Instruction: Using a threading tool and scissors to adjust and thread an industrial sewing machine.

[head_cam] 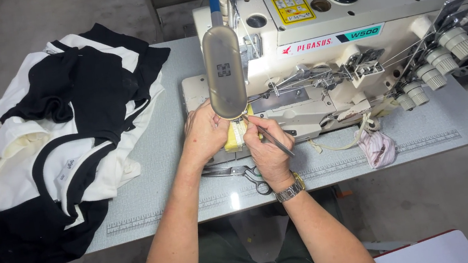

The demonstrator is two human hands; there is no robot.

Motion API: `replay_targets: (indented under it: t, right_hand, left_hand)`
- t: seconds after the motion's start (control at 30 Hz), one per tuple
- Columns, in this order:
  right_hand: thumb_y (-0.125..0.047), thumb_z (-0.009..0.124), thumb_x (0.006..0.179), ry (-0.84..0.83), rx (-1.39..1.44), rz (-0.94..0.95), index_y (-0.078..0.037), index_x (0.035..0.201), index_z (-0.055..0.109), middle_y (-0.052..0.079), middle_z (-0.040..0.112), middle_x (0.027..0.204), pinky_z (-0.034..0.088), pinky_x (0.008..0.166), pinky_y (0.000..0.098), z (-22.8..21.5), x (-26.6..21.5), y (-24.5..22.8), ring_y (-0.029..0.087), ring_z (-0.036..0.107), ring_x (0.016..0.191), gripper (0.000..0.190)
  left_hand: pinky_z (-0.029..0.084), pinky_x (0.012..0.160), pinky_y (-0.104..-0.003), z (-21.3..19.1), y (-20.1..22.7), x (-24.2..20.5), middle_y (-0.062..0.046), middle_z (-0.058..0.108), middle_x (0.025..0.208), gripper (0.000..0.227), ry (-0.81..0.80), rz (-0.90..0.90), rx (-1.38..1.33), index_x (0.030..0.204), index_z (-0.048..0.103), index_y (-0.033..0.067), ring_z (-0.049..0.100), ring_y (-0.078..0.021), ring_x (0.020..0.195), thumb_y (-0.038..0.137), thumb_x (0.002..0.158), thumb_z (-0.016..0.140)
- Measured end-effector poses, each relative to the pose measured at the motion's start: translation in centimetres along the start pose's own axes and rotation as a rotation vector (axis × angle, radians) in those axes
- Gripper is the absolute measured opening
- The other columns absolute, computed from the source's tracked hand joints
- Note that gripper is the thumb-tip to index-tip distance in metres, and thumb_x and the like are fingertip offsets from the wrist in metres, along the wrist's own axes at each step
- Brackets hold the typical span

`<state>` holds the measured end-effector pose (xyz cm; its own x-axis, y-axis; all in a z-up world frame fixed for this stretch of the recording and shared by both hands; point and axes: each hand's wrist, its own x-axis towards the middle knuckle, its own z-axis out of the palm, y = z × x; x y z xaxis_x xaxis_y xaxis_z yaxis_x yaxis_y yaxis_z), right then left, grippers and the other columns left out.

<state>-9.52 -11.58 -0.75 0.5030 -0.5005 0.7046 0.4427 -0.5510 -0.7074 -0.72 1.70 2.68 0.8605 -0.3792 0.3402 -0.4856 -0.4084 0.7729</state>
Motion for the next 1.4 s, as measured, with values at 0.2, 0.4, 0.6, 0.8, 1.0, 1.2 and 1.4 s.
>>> replay_targets:
  t: [0.2, 0.4, 0.6, 0.8, 1.0, 1.2, 1.4]
  right_hand:
    - [0.005, 0.073, 0.082, 0.009, 0.002, 0.005, -0.004, 0.095, 0.078, 0.018, 0.078, 0.083, 0.06, 0.062, 0.0314, -0.1, 0.0, 0.1, 0.028, 0.077, 0.08, 0.017]
    - [0.005, 0.073, 0.082, 0.014, 0.019, 0.017, -0.004, 0.094, 0.078, 0.018, 0.078, 0.084, 0.06, 0.063, 0.0317, -0.2, 0.1, 0.0, 0.028, 0.077, 0.08, 0.016]
    - [0.006, 0.073, 0.081, 0.017, 0.006, -0.001, -0.004, 0.094, 0.078, 0.017, 0.078, 0.084, 0.06, 0.062, 0.0316, -0.1, 0.2, 0.2, 0.028, 0.078, 0.079, 0.016]
    - [0.005, 0.073, 0.081, 0.02, 0.004, 0.002, -0.004, 0.094, 0.078, 0.018, 0.078, 0.083, 0.06, 0.062, 0.0316, 0.0, 0.2, 0.2, 0.028, 0.078, 0.079, 0.016]
    - [0.006, 0.073, 0.081, 0.028, 0.018, 0.011, -0.003, 0.095, 0.078, 0.018, 0.078, 0.083, 0.06, 0.061, 0.0316, 0.1, 0.2, 0.3, 0.028, 0.077, 0.079, 0.017]
    - [0.007, 0.074, 0.08, 0.03, 0.015, 0.004, -0.003, 0.094, 0.078, 0.019, 0.078, 0.083, 0.06, 0.061, 0.0315, -0.1, 0.0, 0.5, 0.029, 0.077, 0.079, 0.017]
    - [0.007, 0.074, 0.08, 0.03, 0.036, 0.014, -0.003, 0.094, 0.078, 0.019, 0.078, 0.084, 0.06, 0.061, 0.0314, 0.0, 0.0, 0.4, 0.028, 0.077, 0.08, 0.018]
  left_hand:
    - [0.052, 0.077, -0.05, -0.2, 0.4, -0.3, -0.012, 0.059, 0.067, 0.012, -0.01, -0.064, 0.004, 0.072, 0.067, 0.0044, 0.065, -0.0411, 0.073, 0.009, 0.082, 0.06]
    - [0.052, 0.082, -0.051, -0.4, 1.5, -0.4, -0.014, 0.062, 0.07, 0.012, -0.017, -0.099, 0.024, 0.076, 0.07, 0.0053, 0.067, -0.0427, 0.078, 0.011, 0.08, 0.06]
    - [0.051, 0.087, -0.052, -0.3, 1.3, -0.4, -0.017, 0.067, 0.074, 0.015, -0.015, -0.099, 0.005, 0.084, 0.073, 0.0035, 0.069, -0.0444, 0.084, 0.012, 0.081, 0.061]
    - [0.05, 0.089, -0.053, -0.1, 1.1, -0.6, -0.018, 0.069, 0.078, 0.017, -0.006, -0.1, -0.008, 0.088, 0.073, 0.0029, 0.069, -0.0458, 0.087, 0.012, 0.081, 0.062]
    - [0.049, 0.089, -0.055, 0.0, 0.8, -0.5, -0.02, 0.071, 0.081, 0.019, 0.005, -0.081, -0.022, 0.093, 0.074, 0.0021, 0.069, -0.0479, 0.089, 0.013, 0.082, 0.062]
    - [0.05, 0.087, -0.056, -0.1, 0.9, -0.6, -0.02, 0.071, 0.083, 0.018, 0.012, -0.068, -0.034, 0.094, 0.073, 0.0027, 0.069, -0.048, 0.09, 0.012, 0.083, 0.062]
    - [0.05, 0.086, -0.057, 0.0, 0.7, -0.6, -0.02, 0.071, 0.082, 0.018, 0.007, -0.069, -0.026, 0.094, 0.073, 0.0023, 0.068, -0.0483, 0.089, 0.013, 0.083, 0.062]
